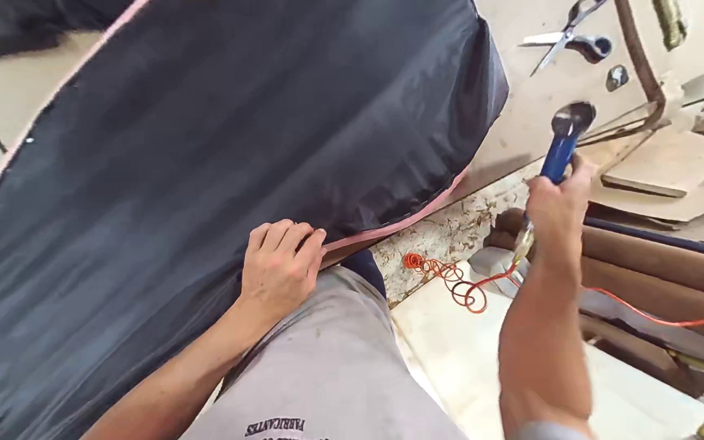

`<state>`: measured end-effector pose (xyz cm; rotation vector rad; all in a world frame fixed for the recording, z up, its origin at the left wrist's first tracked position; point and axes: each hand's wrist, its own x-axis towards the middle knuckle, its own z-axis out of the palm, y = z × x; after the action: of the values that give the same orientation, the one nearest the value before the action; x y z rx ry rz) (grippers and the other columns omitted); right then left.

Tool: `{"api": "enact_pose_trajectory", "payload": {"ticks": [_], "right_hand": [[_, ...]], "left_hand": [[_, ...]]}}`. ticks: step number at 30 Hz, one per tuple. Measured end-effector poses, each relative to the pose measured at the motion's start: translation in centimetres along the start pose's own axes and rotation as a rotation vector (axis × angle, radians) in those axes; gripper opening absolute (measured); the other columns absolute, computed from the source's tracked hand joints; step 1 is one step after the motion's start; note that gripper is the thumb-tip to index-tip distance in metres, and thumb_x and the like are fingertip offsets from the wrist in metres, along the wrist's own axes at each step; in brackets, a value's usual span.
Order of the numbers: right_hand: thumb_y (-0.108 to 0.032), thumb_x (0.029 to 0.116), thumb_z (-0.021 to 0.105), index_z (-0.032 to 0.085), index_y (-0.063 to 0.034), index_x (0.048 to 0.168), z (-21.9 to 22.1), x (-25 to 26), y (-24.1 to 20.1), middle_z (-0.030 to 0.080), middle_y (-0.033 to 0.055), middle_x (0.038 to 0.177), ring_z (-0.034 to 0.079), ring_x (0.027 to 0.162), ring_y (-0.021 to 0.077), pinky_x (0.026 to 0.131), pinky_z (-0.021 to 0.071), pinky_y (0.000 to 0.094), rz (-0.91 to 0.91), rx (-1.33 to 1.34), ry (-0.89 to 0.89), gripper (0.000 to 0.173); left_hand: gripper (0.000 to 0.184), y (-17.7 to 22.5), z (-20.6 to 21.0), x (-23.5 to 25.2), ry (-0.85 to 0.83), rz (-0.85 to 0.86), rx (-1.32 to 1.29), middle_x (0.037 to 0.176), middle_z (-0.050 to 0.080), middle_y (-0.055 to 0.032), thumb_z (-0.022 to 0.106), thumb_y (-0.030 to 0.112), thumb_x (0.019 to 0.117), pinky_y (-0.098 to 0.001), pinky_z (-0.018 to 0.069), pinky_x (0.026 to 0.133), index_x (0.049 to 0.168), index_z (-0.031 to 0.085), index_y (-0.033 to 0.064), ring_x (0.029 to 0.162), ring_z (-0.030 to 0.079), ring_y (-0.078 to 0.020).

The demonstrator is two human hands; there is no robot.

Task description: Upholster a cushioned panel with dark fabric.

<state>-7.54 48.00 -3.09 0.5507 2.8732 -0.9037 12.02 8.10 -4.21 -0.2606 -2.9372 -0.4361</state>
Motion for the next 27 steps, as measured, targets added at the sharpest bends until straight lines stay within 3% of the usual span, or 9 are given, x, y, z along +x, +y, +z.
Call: {"api": "enact_pose_trajectory", "payload": {"ticks": [2,4,7,9,12,14,18,22,27], "right_hand": [[-0.016,0.0903,0.062,0.036,-0.0089,0.158,0.4,6.7,0.1,0.058,0.0295,0.136,0.060,0.120,0.0468,0.094,0.0466,0.0713,-0.038,-0.065,-0.035,0.073],[-0.016,0.0862,0.066,0.041,-0.0117,0.156,1.2,12.0,0.0,0.056,0.0284,0.140,0.055,0.128,0.0482,0.100,0.0433,0.0732,-0.051,-0.147,-0.020,0.074],[-0.021,0.0895,0.064,0.047,-0.0113,0.153,2.1,15.2,-0.9,0.051,0.0321,0.145,0.048,0.134,0.0541,0.103,0.0378,0.0763,-0.131,-0.299,-0.034,0.067],[-0.026,0.0948,0.058,0.056,-0.0067,0.146,1.4,13.1,-2.8,0.047,0.0343,0.147,0.045,0.134,0.0561,0.103,0.0377,0.0746,-0.313,-0.335,-0.017,0.054],[-0.022,0.1036,0.053,0.065,-0.0025,0.132,2.3,3.9,-6.0,0.065,0.0266,0.124,0.066,0.110,0.0391,0.091,0.0557,0.0555,-0.769,-0.165,-0.101,0.036],[-0.018,0.1005,0.061,0.074,-0.0054,0.118,5.4,-3.5,-6.7,0.073,0.0152,0.110,0.071,0.101,0.0256,0.088,0.0594,0.0440,-0.989,0.067,-0.224,0.025],[-0.017,0.0981,0.065,0.078,-0.0112,0.112,9.9,-12.2,-6.4,0.074,0.0094,0.102,0.070,0.099,0.0205,0.087,0.0581,0.0335,-1.082,0.202,-0.246,0.020],[-0.017,0.0961,0.067,0.078,-0.0088,0.110,10.9,-13.3,-6.1,0.073,0.0109,0.100,0.069,0.097,0.0217,0.085,0.0574,0.0324,-1.070,0.191,-0.146,0.020],[-0.020,0.0947,0.068,0.079,-0.0150,0.110,11.6,-13.3,-6.3,0.074,0.0084,0.100,0.069,0.094,0.0226,0.079,0.0566,0.0357,-1.136,0.095,-0.106,0.020]], "left_hand": [[0.028,-0.4,-0.1,-0.3,0.007,0.011,0.015,0.102,0.073,-0.0079,0.055,0.033,0.1057,-0.0476,0.0456,0.098,0.112,0.075,0.0151,0.102,0.067,-0.0282],[0.024,-1.1,-0.3,-0.1,0.039,0.007,0.040,0.092,0.073,-0.0097,0.055,0.024,0.1058,-0.0473,0.0462,0.098,0.102,0.075,0.0103,0.096,0.068,-0.0290],[0.025,-2.3,-1.2,0.1,0.074,-0.059,0.136,0.091,0.072,-0.0113,0.054,0.022,0.1059,-0.0475,0.0448,0.101,0.098,0.073,0.0073,0.098,0.068,-0.0299],[0.027,-1.6,-1.9,0.2,0.098,-0.114,0.076,0.094,0.074,-0.0094,0.056,0.028,0.1047,-0.0457,0.0450,0.100,0.100,0.075,0.0099,0.098,0.068,-0.0272],[0.031,2.5,-0.9,1.1,0.099,-0.149,-0.031,0.096,0.075,-0.0083,0.060,0.038,0.1016,-0.0468,0.0491,0.096,0.103,0.076,0.0118,0.096,0.069,-0.0260],[0.032,4.2,1.4,2.1,0.138,-0.158,-0.065,0.098,0.074,-0.0070,0.063,0.042,0.0992,-0.0450,0.0488,0.098,0.104,0.075,0.0130,0.098,0.068,-0.0247],[0.029,4.2,4.0,3.0,0.222,-0.168,-0.066,0.099,0.073,-0.0058,0.066,0.041,0.0975,-0.0432,0.0476,0.097,0.104,0.075,0.0142,0.099,0.067,-0.0237],[0.027,4.3,4.2,2.7,0.259,-0.096,-0.040,0.098,0.072,-0.0059,0.064,0.036,0.0988,-0.0434,0.0464,0.096,0.110,0.075,0.0142,0.096,0.066,-0.0245],[0.020,4.0,4.6,2.8,0.282,-0.031,0.015,0.091,0.073,-0.0063,0.063,0.027,0.0995,-0.0425,0.0485,0.090,0.099,0.075,0.0110,0.088,0.066,-0.0247]]}}
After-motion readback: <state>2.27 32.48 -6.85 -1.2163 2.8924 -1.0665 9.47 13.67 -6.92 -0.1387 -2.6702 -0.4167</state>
